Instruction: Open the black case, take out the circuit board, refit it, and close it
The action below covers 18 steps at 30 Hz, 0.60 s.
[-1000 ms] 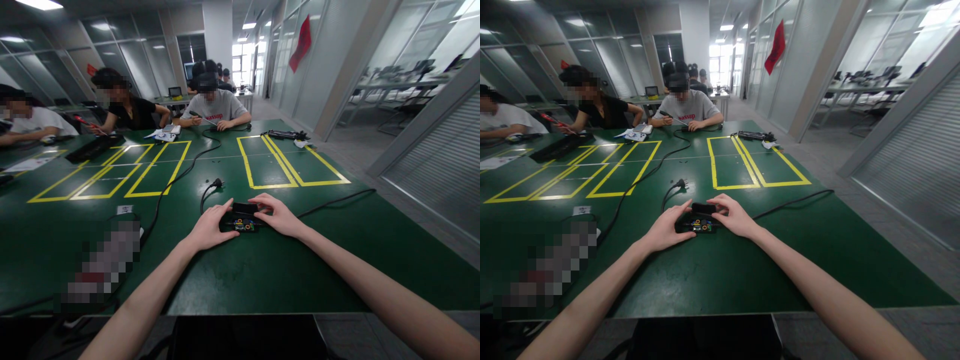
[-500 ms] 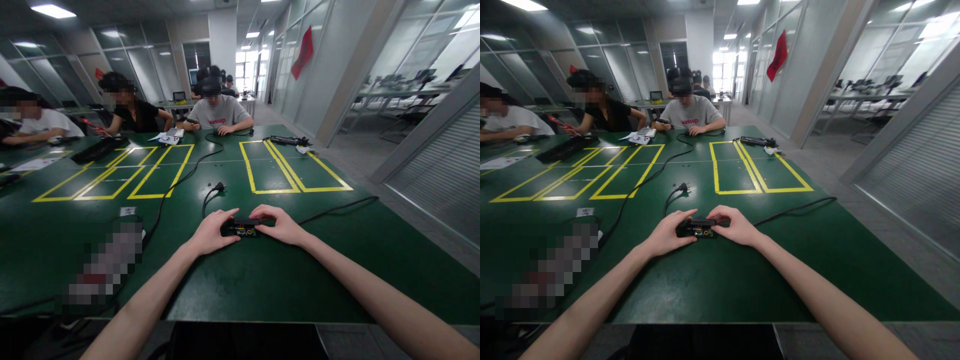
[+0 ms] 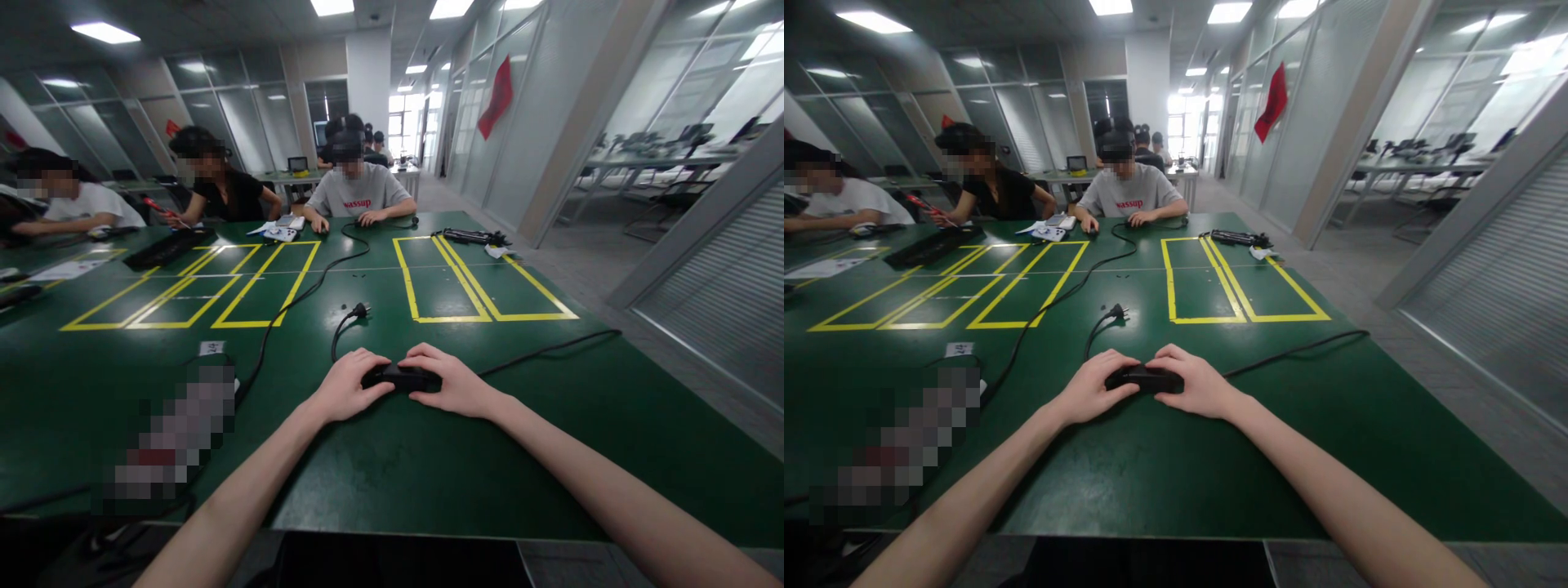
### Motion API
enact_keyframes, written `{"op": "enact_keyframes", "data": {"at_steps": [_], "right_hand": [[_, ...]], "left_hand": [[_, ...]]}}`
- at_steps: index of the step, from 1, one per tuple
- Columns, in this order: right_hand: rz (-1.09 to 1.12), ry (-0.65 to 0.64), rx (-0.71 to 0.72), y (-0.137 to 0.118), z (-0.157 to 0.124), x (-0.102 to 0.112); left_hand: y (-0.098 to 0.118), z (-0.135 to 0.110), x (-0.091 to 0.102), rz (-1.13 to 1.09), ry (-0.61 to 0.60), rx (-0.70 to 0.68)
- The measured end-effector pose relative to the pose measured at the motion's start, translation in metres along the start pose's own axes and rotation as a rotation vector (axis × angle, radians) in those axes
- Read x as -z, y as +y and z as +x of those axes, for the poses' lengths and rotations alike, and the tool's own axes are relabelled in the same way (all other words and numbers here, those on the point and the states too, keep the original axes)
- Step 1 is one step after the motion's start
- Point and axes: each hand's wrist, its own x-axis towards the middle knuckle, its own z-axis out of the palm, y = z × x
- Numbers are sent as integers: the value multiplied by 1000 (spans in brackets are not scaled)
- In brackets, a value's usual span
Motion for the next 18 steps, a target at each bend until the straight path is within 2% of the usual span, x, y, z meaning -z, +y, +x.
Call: {"op": "enact_keyframes", "data": {"at_steps": [8, 13, 18], "right_hand": [[-398, -52, 134, 0, 1, -4], [-481, -61, 167, -3, 2, -2], [-462, -39, 164, -2, 0, -6]], "left_hand": [[4, -2, -6, 94, 39, -89], [4, -1, -11, 173, 29, -132], [7, -3, -11, 201, 3, -159]]}}
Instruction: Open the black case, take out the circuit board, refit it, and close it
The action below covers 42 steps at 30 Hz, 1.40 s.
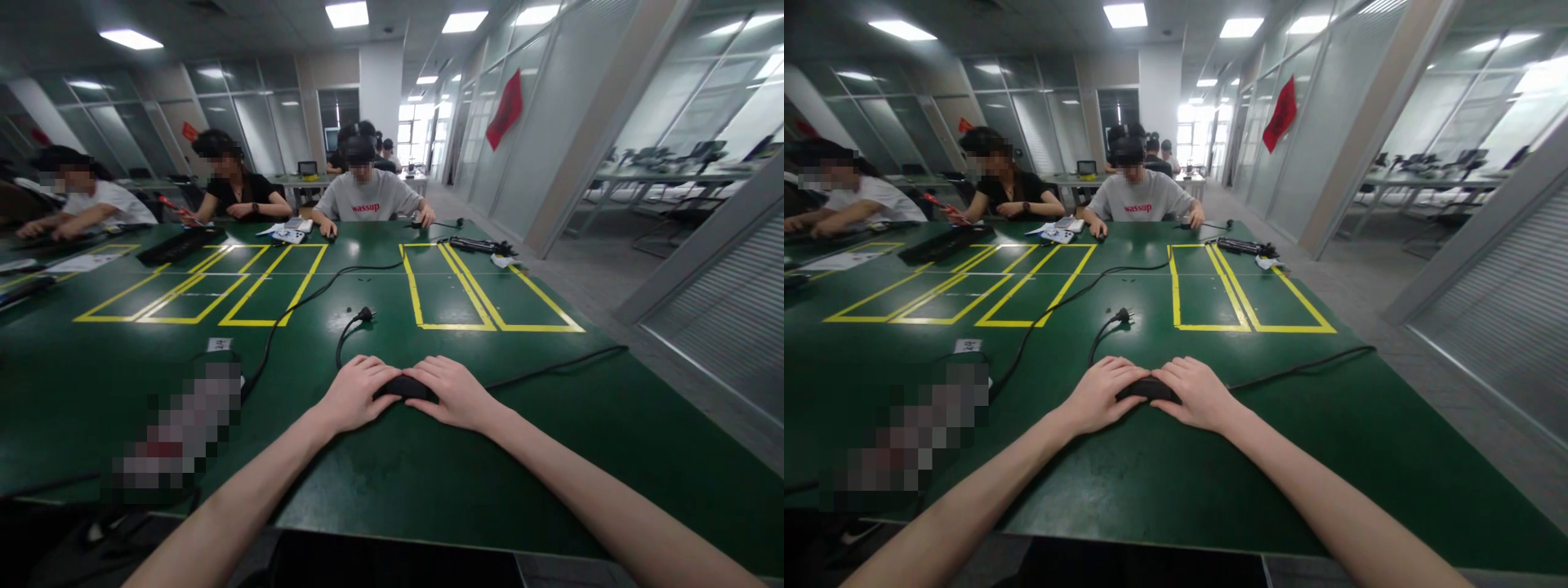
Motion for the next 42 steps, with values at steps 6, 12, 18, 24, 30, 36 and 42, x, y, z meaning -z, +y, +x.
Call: {"op": "enact_keyframes", "data": {"at_steps": [6, 12, 18, 24, 30, 36, 42], "right_hand": [[-16, 56, 60, -1, -3, -3], [-5, 32, 18, 0, -2, -1], [3, -34, -24, 2, -2, -2], [17, -50, -42, 0, -4, -1], [-12, -94, -71, -2, -5, 0], [-10, -89, -20, -2, -9, -2], [-26, -53, -54, -2, -8, -5]], "left_hand": [[3, -3, -3, -34, 17, -5], [3, 0, -1, -25, -3, -7], [2, 1, 1, -46, -39, 14], [2, -2, 1, -91, -36, -8], [5, -2, -2, -52, -48, -11], [5, -4, -10, -30, -9, -10], [4, -3, -10, 40, -39, 4]]}}
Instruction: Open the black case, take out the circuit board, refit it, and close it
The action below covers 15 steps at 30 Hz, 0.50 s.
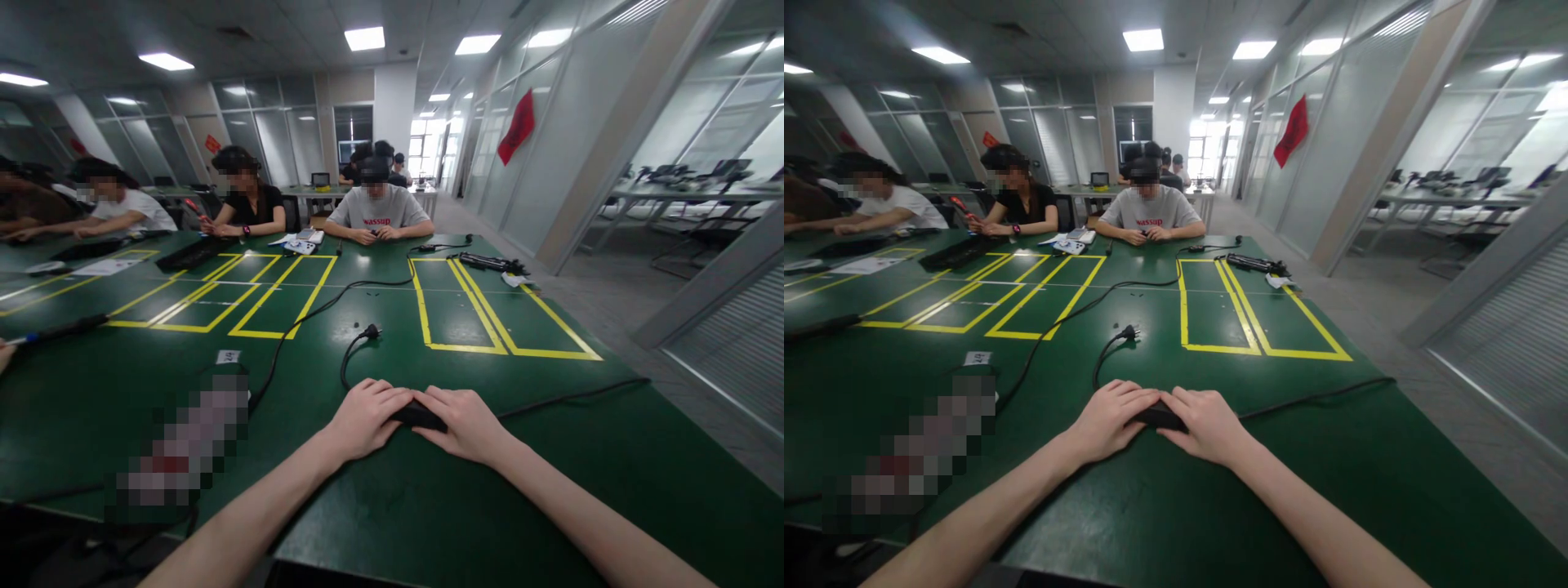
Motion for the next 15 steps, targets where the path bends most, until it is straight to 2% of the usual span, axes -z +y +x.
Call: {"op": "enact_keyframes", "data": {"at_steps": [9, 15], "right_hand": [[0, 39, -11, -2, -4, -4], [300, -9, -130, -5, 2, 5]], "left_hand": [[0, -8, 3, -108, 16, 8], [-4, -9, 3, -93, 13, -20]]}}
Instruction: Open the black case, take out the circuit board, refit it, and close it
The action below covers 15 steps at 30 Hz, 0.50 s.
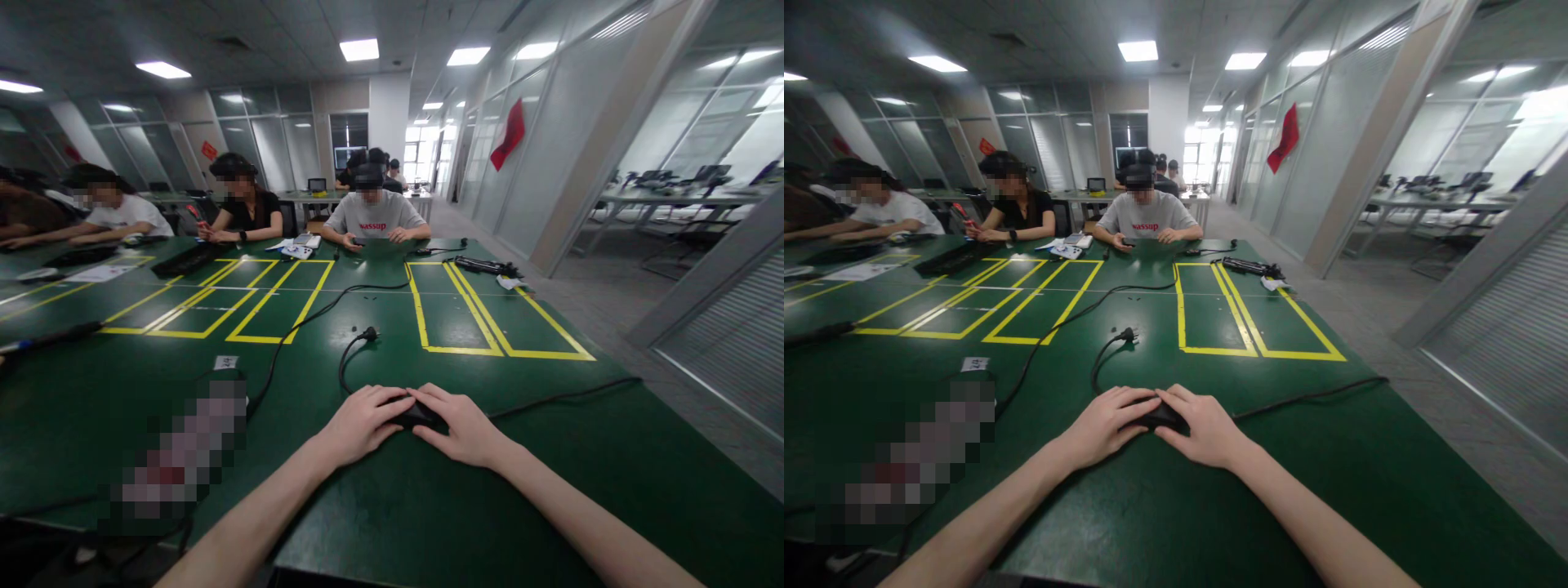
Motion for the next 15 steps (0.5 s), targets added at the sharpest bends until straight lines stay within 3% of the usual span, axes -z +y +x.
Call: {"op": "enact_keyframes", "data": {"at_steps": [3, 7, 15], "right_hand": [[86, -31, -16, 0, 2, 3], [22, -63, -24, 1, 1, 2], [-32, -107, -21, -2, 2, 7]], "left_hand": [[-1, 1, 1, -27, -12, 23], [-2, 1, 6, -92, 21, 88], [0, 5, 11, -142, 17, 76]]}}
